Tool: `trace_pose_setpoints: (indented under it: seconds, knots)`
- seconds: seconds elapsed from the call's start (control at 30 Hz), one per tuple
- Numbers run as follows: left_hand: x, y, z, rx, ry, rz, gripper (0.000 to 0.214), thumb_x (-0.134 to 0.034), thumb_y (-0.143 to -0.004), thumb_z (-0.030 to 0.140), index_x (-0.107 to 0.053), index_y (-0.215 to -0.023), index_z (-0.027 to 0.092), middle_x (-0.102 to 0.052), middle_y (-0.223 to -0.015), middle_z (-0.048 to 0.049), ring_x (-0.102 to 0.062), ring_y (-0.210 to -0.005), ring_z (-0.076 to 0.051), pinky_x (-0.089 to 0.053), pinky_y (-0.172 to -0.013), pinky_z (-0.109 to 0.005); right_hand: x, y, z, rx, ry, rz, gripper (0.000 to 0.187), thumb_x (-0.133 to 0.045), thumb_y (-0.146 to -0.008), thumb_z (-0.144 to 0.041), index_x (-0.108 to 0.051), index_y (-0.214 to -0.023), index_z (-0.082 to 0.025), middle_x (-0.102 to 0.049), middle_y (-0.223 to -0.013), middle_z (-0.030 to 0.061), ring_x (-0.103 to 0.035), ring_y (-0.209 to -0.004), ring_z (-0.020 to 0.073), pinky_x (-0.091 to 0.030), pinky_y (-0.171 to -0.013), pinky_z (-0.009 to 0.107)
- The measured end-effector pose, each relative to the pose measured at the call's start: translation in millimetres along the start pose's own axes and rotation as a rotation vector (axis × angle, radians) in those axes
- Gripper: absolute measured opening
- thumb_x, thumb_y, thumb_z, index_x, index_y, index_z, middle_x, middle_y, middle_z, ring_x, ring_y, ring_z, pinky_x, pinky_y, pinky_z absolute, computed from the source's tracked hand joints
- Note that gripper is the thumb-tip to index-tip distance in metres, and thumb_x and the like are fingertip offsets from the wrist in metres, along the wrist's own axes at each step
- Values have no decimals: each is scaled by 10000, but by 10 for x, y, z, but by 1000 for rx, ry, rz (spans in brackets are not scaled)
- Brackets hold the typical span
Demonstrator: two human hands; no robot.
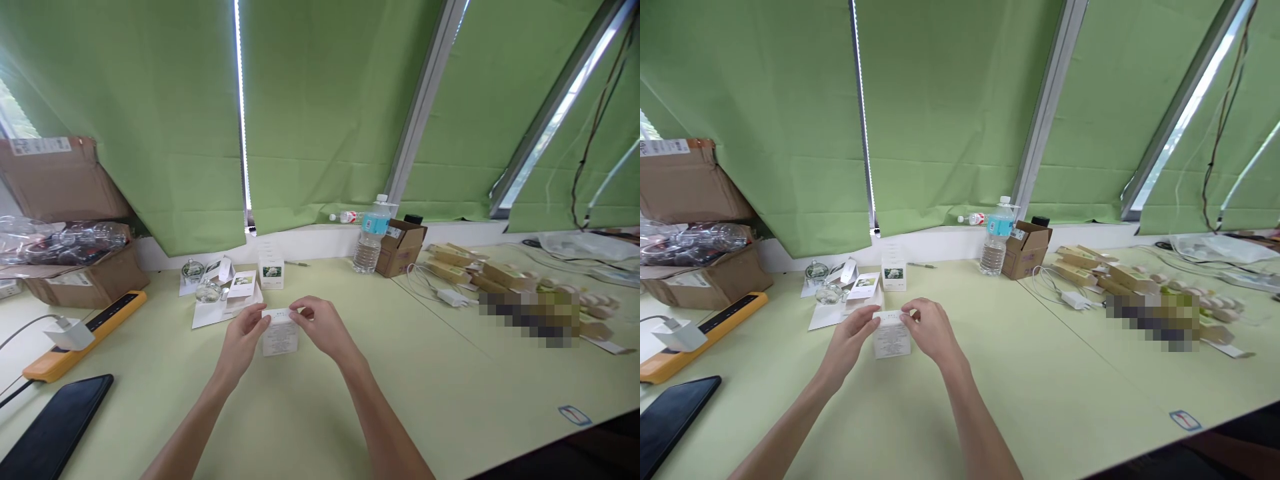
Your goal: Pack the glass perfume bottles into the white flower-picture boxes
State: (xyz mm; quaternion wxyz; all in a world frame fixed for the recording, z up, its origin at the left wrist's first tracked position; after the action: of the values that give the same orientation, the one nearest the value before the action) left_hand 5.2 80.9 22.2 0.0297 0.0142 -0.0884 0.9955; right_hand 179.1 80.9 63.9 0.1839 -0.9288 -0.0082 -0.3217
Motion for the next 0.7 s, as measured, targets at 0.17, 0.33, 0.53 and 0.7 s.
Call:
trace_pose_setpoints:
  seconds: [0.17, 0.33, 0.53, 0.7]
  knots:
    - [-50, 2, -21, 9, -1, -4, 374, -571, -830, 423, -625, -1093, 163, -699, -1004, -54, -641, -920, -211, -485, -766, -277, -7, 8, 104, -127, 33, 13, 247, -576, -811, -357, -647, -1002, -218, -696, -937, 39, -647, -736, 157, -477, -674, 266]
    - [-39, 10, 8, -26, -23, -2, 339, -582, -822, 431, -639, -1005, 152, -705, -962, -61, -654, -878, -212, -491, -750, -281, -11, 52, 162, -248, 66, -11, 271, -550, -819, -444, -632, -855, -188, -673, -689, 43, -631, -602, 166, -461, -550, 257]
    - [-16, 41, 38, -27, -84, -6, 308, -616, -792, 452, -624, -890, 160, -703, -895, -60, -663, -796, -209, -492, -676, -275, -144, 59, 107, -278, -108, -106, 346, -454, -870, -460, -628, -849, -162, -660, -706, 65, -610, -569, 153, -459, -462, 229]
    - [-46, 65, 65, -96, -116, -45, 307, -537, -841, 463, -629, -851, 171, -691, -914, -59, -639, -796, -193, -502, -690, -290, -167, 80, -5, -233, -92, -124, 406, -425, -872, -531, -623, -861, -177, -638, -719, 43, -574, -625, 149, -437, -477, 219]
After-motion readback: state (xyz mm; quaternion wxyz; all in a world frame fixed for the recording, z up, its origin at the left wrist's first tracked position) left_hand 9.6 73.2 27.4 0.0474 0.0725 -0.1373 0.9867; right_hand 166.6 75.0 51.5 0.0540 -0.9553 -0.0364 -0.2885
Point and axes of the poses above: each hand's wrist, its own y-axis away from the middle knuckle, its own x-axis out of the back of the hand, z = x × y, the point moved 6 cm from there along -y, towards the middle knuckle
